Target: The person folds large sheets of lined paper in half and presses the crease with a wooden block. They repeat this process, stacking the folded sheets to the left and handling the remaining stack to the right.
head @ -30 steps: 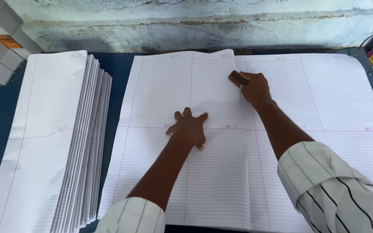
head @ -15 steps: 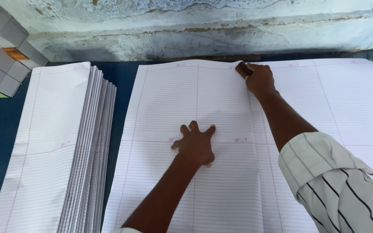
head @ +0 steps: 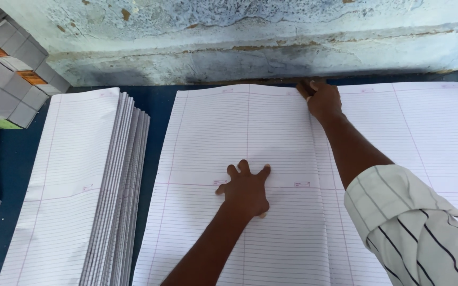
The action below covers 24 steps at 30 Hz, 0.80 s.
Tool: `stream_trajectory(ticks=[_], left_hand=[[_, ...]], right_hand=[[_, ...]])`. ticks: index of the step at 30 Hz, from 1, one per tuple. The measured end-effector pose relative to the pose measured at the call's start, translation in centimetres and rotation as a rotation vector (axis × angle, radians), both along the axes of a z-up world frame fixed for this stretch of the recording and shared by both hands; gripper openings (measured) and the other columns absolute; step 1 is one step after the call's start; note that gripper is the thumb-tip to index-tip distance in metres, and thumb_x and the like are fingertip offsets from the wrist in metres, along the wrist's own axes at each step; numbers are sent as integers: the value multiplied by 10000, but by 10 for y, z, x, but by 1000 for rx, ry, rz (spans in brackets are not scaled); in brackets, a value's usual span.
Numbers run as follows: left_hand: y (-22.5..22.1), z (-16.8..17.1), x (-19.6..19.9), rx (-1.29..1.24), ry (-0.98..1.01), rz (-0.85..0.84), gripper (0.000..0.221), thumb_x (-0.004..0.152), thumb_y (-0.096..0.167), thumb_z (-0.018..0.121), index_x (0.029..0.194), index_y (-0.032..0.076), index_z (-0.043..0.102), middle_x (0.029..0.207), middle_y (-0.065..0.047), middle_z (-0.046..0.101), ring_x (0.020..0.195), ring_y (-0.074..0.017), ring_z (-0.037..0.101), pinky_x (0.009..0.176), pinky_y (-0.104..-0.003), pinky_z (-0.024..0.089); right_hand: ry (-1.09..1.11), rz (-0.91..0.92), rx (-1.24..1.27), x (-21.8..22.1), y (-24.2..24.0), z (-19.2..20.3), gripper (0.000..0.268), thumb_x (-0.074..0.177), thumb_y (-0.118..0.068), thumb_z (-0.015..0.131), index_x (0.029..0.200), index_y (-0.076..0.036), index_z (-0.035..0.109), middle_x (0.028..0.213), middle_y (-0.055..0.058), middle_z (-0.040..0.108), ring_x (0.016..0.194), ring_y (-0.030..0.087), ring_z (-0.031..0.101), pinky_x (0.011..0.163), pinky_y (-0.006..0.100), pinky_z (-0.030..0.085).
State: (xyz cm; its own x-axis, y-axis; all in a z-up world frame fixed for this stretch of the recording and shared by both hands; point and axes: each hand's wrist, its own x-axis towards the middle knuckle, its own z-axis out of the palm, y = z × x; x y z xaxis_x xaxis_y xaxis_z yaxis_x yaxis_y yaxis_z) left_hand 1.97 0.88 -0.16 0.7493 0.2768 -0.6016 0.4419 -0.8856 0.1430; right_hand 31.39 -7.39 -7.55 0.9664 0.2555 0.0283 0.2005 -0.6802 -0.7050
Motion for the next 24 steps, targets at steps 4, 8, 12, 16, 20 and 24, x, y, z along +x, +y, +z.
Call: stream_trajectory(ticks=[4, 8, 12, 16, 20, 24], left_hand=[[-1, -1, 0, 2, 4, 4, 1181, 677, 205, 914, 1618, 383, 222, 1590, -183, 201, 1477, -480, 187, 989, -796, 444], [-2, -1, 0, 6, 4, 4, 1166, 693, 214, 914, 1620, 381, 226, 1592, -184, 201, 1475, -479, 197, 994, -803, 436], [-3, 3, -1, 9, 11, 12, 1158, 706, 224, 915, 1620, 397, 225, 1586, -170, 214, 1482, -474, 193, 1013, -801, 421], [-4, 4, -1, 2, 22, 43, 1148, 720, 223, 915, 1613, 426, 223, 1605, -155, 183, 1492, -454, 176, 1041, -806, 390], [-6, 1, -2, 1, 8, 71, 1135, 719, 204, 914, 1603, 450, 247, 1606, -139, 195, 1493, -440, 185, 1054, -813, 371], [-8, -1, -5, -11, -14, 101, 1105, 727, 181, 905, 1592, 471, 282, 1586, -127, 239, 1488, -414, 218, 1084, -803, 340]], right_hand=[[-1, 3, -64, -9, -6, 0, 455, 974, -175, 694, 1421, -166, 608, 1392, 193, 588, 1224, 335, 620, 1039, 415, 509], [0, 13, -131, -24, -14, 5, 522, 954, -158, 705, 1453, -251, 582, 1382, 184, 559, 1244, 358, 593, 1051, 438, 501], [65, 18, -146, -51, -22, 15, 494, 970, -183, 688, 1438, -307, 595, 1379, 164, 523, 1269, 352, 574, 1079, 430, 496], [105, 49, -175, -79, -33, 26, 496, 979, -187, 672, 1448, -319, 581, 1379, 159, 521, 1261, 345, 576, 1066, 428, 511], [137, 56, -178, -107, -43, 31, 480, 980, -206, 664, 1436, -335, 590, 1380, 141, 521, 1267, 321, 582, 1060, 416, 524], [162, 99, -193, -132, -57, 37, 476, 992, -223, 647, 1449, -338, 574, 1332, 131, 543, 1221, 294, 602, 1048, 414, 524]])
